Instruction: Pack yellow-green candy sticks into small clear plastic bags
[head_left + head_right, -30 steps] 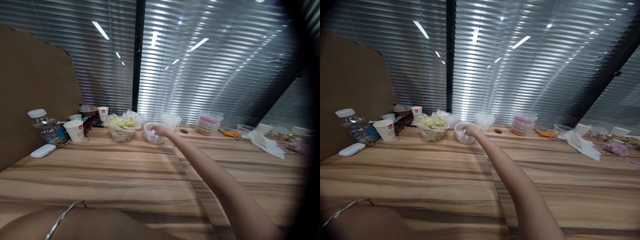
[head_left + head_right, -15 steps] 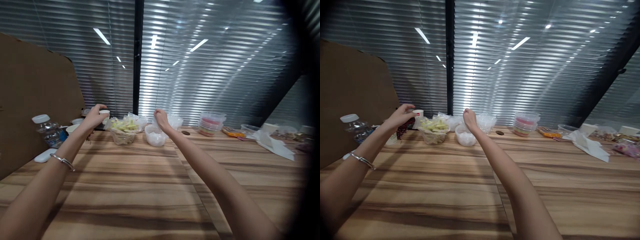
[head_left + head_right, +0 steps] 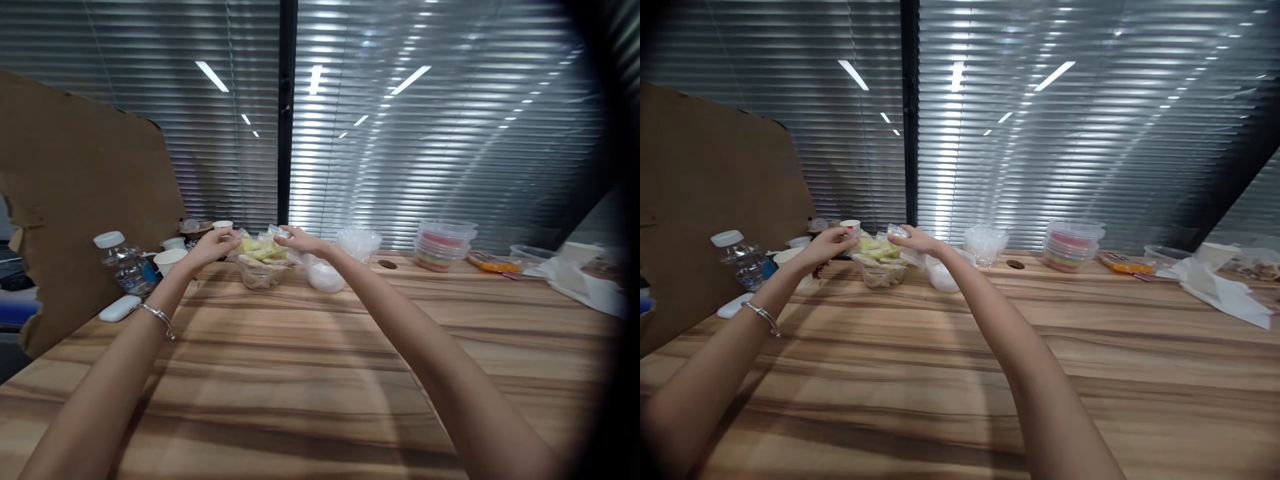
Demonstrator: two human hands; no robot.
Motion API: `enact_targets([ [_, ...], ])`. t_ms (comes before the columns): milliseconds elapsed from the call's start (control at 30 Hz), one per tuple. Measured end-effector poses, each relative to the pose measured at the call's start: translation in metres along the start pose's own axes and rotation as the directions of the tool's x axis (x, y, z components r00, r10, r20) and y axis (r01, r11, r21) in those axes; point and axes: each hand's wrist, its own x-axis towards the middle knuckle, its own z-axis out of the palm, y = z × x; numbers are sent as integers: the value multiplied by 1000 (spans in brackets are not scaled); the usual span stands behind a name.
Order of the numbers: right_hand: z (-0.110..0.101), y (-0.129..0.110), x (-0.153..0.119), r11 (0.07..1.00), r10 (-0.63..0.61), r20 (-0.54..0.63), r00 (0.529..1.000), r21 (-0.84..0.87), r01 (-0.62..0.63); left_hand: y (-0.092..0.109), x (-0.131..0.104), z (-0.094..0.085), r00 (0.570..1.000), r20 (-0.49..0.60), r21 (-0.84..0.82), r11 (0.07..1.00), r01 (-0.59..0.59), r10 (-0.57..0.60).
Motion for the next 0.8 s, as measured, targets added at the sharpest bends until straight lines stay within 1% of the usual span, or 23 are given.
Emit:
enact_targets([
  [67,1,-2,1,999,-41,-2,999,-28,41,-2,2,3,999,23,-40,998,-42,43],
  [167,5,-3,5,991,-125,-41,991,-46,123,-4,4,10,993,-19,-25,993,-120,119],
  [233,8,-3,10,980,-194,-75,978,-65,189,-4,6,14,985,-46,-9,986,-164,164],
  [300,11,-2,17,962,-262,-97,960,-99,253,-6,8,18,983,-56,-12,984,-179,178],
  [400,15,0,26,936,-332,-108,937,-160,313,-9,11,24,987,-60,-62,986,-153,149],
  [567,21,2,30,940,-311,-144,939,-192,282,-14,12,26,995,-33,-161,982,-97,93],
  [667,23,2,30,935,-324,-152,934,-204,292,-14,11,26,997,-8,-204,975,-83,83],
  [800,26,3,30,926,-338,-153,929,-230,299,-15,11,28,998,41,-259,965,-27,39],
])
